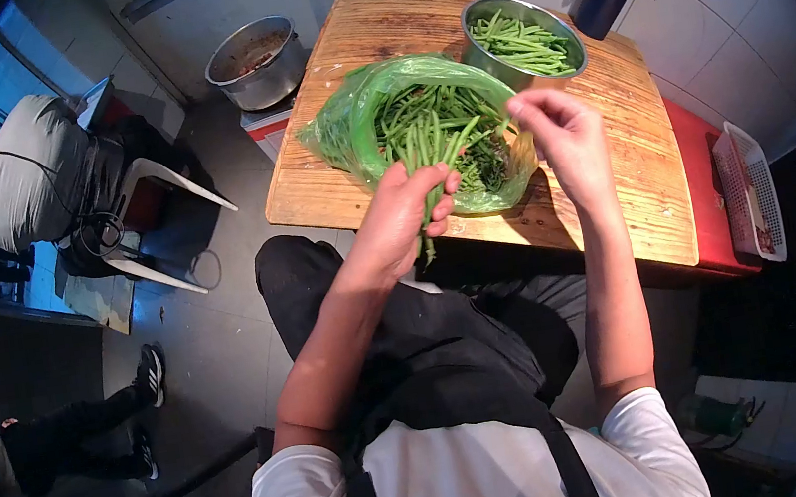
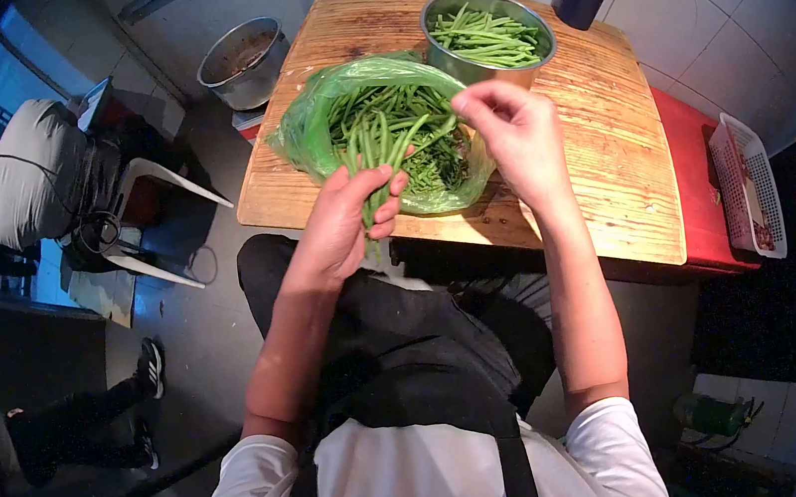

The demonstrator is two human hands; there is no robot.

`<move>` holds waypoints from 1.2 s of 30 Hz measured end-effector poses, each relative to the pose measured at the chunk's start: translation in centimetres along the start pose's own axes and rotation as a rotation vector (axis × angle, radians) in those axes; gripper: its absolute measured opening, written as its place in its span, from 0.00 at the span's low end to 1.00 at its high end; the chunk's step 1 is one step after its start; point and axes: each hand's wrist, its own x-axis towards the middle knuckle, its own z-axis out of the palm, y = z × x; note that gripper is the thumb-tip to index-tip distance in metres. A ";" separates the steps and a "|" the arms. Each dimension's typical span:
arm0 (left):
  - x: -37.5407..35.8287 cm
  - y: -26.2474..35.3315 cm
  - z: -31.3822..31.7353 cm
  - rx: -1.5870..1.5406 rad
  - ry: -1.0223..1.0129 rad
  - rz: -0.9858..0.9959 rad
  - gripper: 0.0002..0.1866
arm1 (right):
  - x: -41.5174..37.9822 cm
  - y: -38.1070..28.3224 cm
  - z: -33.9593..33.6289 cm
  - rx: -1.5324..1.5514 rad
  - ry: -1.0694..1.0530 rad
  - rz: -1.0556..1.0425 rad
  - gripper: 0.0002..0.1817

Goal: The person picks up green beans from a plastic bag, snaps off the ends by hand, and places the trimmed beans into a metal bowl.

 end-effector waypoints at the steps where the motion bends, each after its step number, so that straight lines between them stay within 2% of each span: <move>1: -0.3 0.4 -0.3 0.002 -0.003 -0.003 0.16 | -0.1 0.6 0.0 0.000 0.005 0.002 0.10; 3: -0.7 1.0 -0.7 0.028 -0.048 -0.032 0.18 | -0.5 1.2 0.2 -0.467 -0.058 -0.095 0.12; 5: -1.0 1.1 -0.6 0.042 -0.034 -0.050 0.18 | -0.7 1.0 1.0 -0.485 -0.017 -0.080 0.15; 7: -1.1 0.6 -1.1 0.024 -0.077 -0.102 0.19 | -0.6 1.2 1.9 -0.161 -0.093 0.027 0.15; 12: -2.5 -0.8 -1.9 0.023 -0.112 -0.193 0.16 | 2.0 0.8 3.6 -0.422 -0.179 0.001 0.20; 15: -2.8 -1.3 -2.5 0.006 -0.086 -0.207 0.16 | 3.9 0.8 5.4 -0.472 -0.554 0.032 0.22; 17: -2.8 -1.6 -2.7 0.038 -0.070 -0.213 0.19 | 4.3 1.5 6.8 -0.499 -0.603 0.005 0.19; 19: -2.6 -2.7 -2.6 0.038 0.026 -0.245 0.09 | 5.1 3.0 7.9 -0.620 -0.649 -0.120 0.14; 21: -2.1 -4.1 -3.1 0.096 0.079 -0.252 0.06 | 4.9 2.0 8.2 -0.545 -0.605 -0.083 0.11; 23: -2.0 -4.6 -3.8 0.069 -0.074 -0.200 0.05 | 4.8 2.7 7.8 -0.270 -0.573 -0.005 0.09; 24: -2.0 -4.7 -3.8 0.072 -0.081 -0.161 0.06 | 5.2 3.6 7.5 -0.220 -0.566 0.014 0.10; 27: -3.7 -3.4 -3.0 0.074 -0.142 -0.096 0.08 | 4.0 1.9 7.2 -0.028 -0.535 0.288 0.12; 33: -4.1 -5.0 -2.8 0.077 -0.138 -0.138 0.12 | 0.9 3.3 6.5 0.116 -0.334 0.175 0.07; 36: -4.2 -4.8 -2.6 0.090 -0.150 -0.158 0.14 | 0.3 4.1 6.6 0.180 -0.107 -0.038 0.04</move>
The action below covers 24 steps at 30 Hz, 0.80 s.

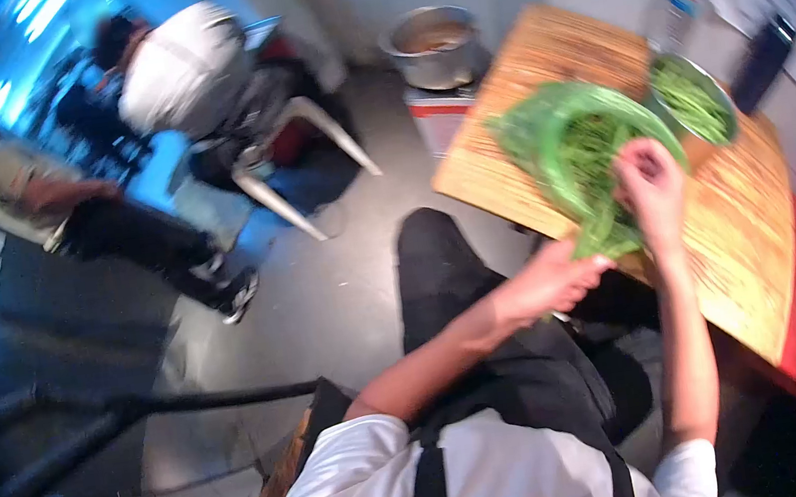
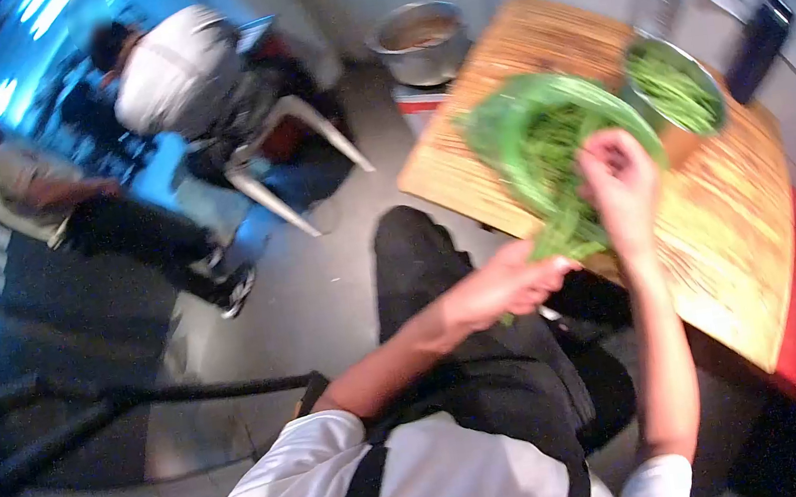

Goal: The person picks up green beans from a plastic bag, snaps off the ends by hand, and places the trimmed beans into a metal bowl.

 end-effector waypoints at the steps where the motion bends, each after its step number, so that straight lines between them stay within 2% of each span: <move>1: -0.1 0.1 0.1 -0.011 0.016 -0.032 0.15 | -0.5 -0.9 0.4 0.027 0.079 -0.060 0.04; 4: 0.1 -0.2 0.3 0.010 0.125 -0.062 0.13 | -0.4 -0.7 0.0 -0.089 0.175 -0.228 0.05; 8: 0.7 -0.6 0.0 0.006 0.096 0.066 0.14 | -1.0 -2.5 -0.8 0.056 0.242 -0.283 0.08; 11: 1.1 -0.5 0.0 -0.050 0.141 0.140 0.14 | -2.1 -4.6 -1.5 0.168 0.438 -0.395 0.10; 13: 1.3 -0.6 0.0 -0.136 0.133 0.173 0.15 | -4.1 -5.9 -2.0 0.167 0.403 -0.336 0.09; 15: 1.3 -0.9 0.2 -0.167 0.130 0.200 0.14 | -6.9 -5.4 -1.8 0.021 0.250 -0.138 0.09; 17: 1.1 -0.7 1.1 -0.305 0.236 0.230 0.14 | -9.8 -4.5 0.5 0.129 0.058 0.131 0.07; 19: 1.0 -2.3 0.4 -0.273 0.307 0.195 0.12 | -10.7 -2.5 1.6 -0.283 -0.034 -0.047 0.04; 20: 1.2 -3.2 0.4 -0.315 0.315 0.233 0.13 | -11.1 -2.2 1.3 -0.288 -0.031 -0.038 0.04; 22: 0.7 -3.3 1.2 -0.375 0.294 0.251 0.13 | -11.1 -2.8 0.8 -0.587 -0.065 -0.288 0.02; 24: -0.5 -3.5 1.0 -0.352 0.259 0.190 0.14 | -11.2 -3.7 0.3 -0.590 0.004 -0.296 0.03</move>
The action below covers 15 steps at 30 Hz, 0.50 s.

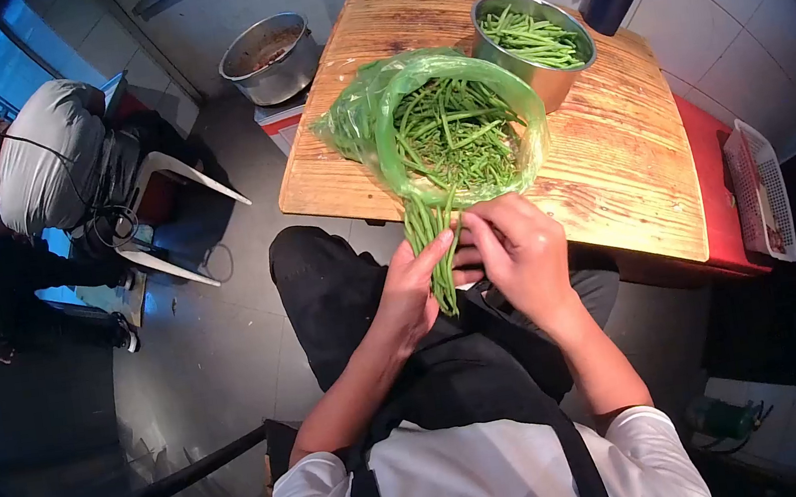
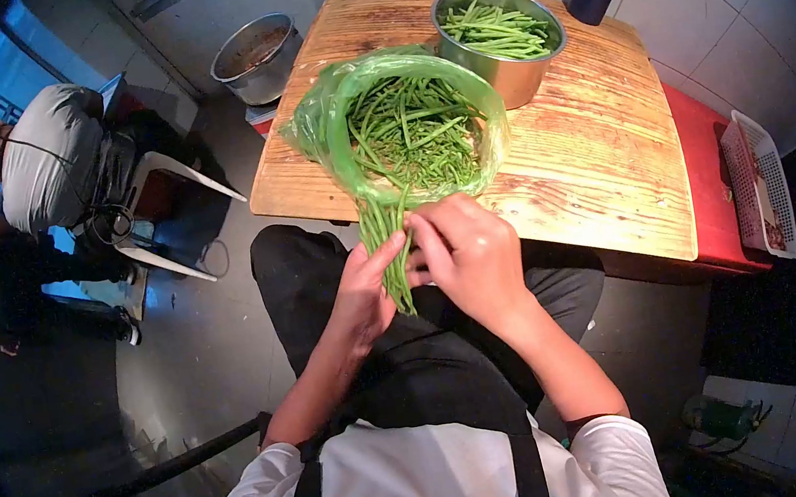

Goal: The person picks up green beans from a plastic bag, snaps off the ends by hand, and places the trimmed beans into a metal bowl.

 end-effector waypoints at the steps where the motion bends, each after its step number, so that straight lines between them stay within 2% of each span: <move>1: -0.5 0.1 -0.2 0.027 -0.021 -0.056 0.14 | 0.0 -0.2 -0.4 -0.007 0.061 0.007 0.04; 2: -1.0 0.2 -0.3 0.006 -0.023 -0.078 0.15 | -0.1 -0.4 -0.7 0.079 0.001 0.123 0.13; 3: -1.3 0.2 -0.1 -0.002 -0.019 -0.076 0.15 | -0.1 -0.4 -0.5 0.076 -0.008 0.123 0.13; 5: -2.1 0.0 0.0 0.018 -0.026 -0.139 0.15 | -0.4 -0.4 0.5 0.455 -0.082 0.346 0.23; 6: -2.0 -0.2 -0.3 -0.018 -0.069 -0.139 0.16 | -0.3 0.1 0.5 0.445 -0.177 0.367 0.27; 10: -2.4 -0.3 -0.2 0.028 -0.075 -0.142 0.16 | -0.3 0.7 0.9 0.643 -0.218 0.483 0.21; 11: -2.6 -0.1 0.0 0.023 -0.069 -0.146 0.16 | -0.1 0.7 0.5 0.726 -0.275 0.625 0.19; 14: -2.6 0.3 0.3 0.050 -0.101 -0.133 0.15 | -0.1 0.5 0.3 0.764 -0.262 0.622 0.16; 15: -2.5 0.2 0.2 0.048 -0.099 -0.133 0.15 | -0.2 0.5 0.4 0.655 -0.246 0.471 0.15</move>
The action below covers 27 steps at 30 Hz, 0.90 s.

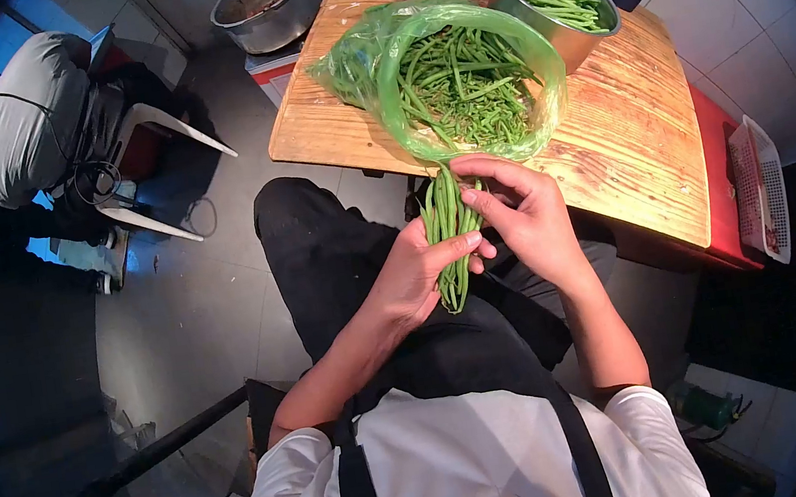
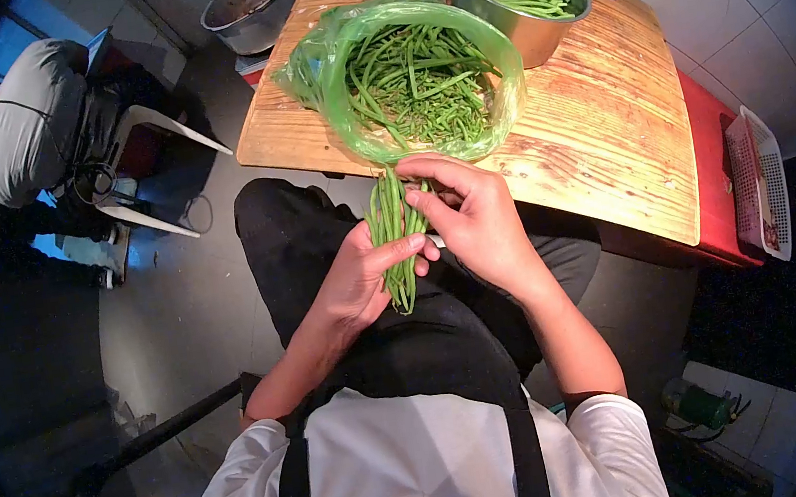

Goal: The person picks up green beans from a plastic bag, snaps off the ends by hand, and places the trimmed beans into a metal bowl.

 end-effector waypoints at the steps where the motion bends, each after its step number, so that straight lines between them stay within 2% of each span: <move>1: 0.1 -0.1 -0.1 -0.005 0.009 -0.001 0.14 | 0.0 0.0 0.0 -0.127 -0.002 -0.137 0.14; 2: 0.2 -0.1 -0.2 -0.009 0.018 -0.001 0.14 | 0.0 -0.2 -0.1 -0.128 -0.004 -0.136 0.14; 4: 0.3 0.1 -0.1 0.004 0.010 0.024 0.13 | -0.1 -1.2 -0.3 -0.551 0.047 -0.432 0.13; 5: 0.3 0.1 0.0 0.020 0.000 0.047 0.13 | -0.6 -2.1 -0.1 -0.448 0.006 -0.214 0.11; 6: 0.3 0.1 0.0 0.020 -0.002 0.045 0.13 | -0.5 -2.0 -0.2 -0.449 0.008 -0.212 0.11; 8: 0.3 0.1 -0.1 0.068 -0.017 0.061 0.13 | -0.3 -1.6 -0.3 -0.702 -0.027 -0.435 0.11; 10: 0.4 -0.1 -0.4 0.077 -0.015 0.060 0.13 | -0.1 -1.4 -0.1 -0.652 -0.033 -0.422 0.09; 13: 0.3 -0.1 -0.3 0.079 -0.006 0.057 0.13 | 0.2 -1.4 0.1 -0.708 -0.054 -0.515 0.08; 16: 0.0 0.2 -0.1 0.100 0.005 0.020 0.11 | 0.5 -0.7 0.5 -0.605 0.022 -0.529 0.06; 18: 0.1 0.3 -0.3 0.128 0.009 -0.011 0.10 | 0.7 -0.5 0.7 -0.476 0.132 -0.451 0.05; 20: 0.2 0.2 -0.6 0.123 0.002 0.004 0.08 | 1.1 -0.7 0.3 -0.507 0.117 -0.452 0.05; 22: 0.2 0.4 -0.5 0.146 0.032 0.009 0.08 | 2.0 -1.4 0.0 -0.615 0.081 -0.489 0.07; 23: 0.1 0.7 -0.5 0.099 0.057 -0.023 0.08 | 3.3 -1.5 -0.7 -0.765 0.143 -0.636 0.08; 24: 0.0 0.9 -0.4 0.051 0.084 -0.057 0.08 | 4.2 -2.6 -1.3 -0.917 0.186 -0.635 0.08; 25: -0.2 1.1 -0.1 0.038 0.107 -0.061 0.08 | 5.9 -2.7 -2.5 -1.041 0.177 -0.727 0.09; 27: -0.3 1.0 -0.5 0.003 0.096 -0.057 0.09 | 9.0 -2.9 -4.3 -1.218 0.040 -0.713 0.08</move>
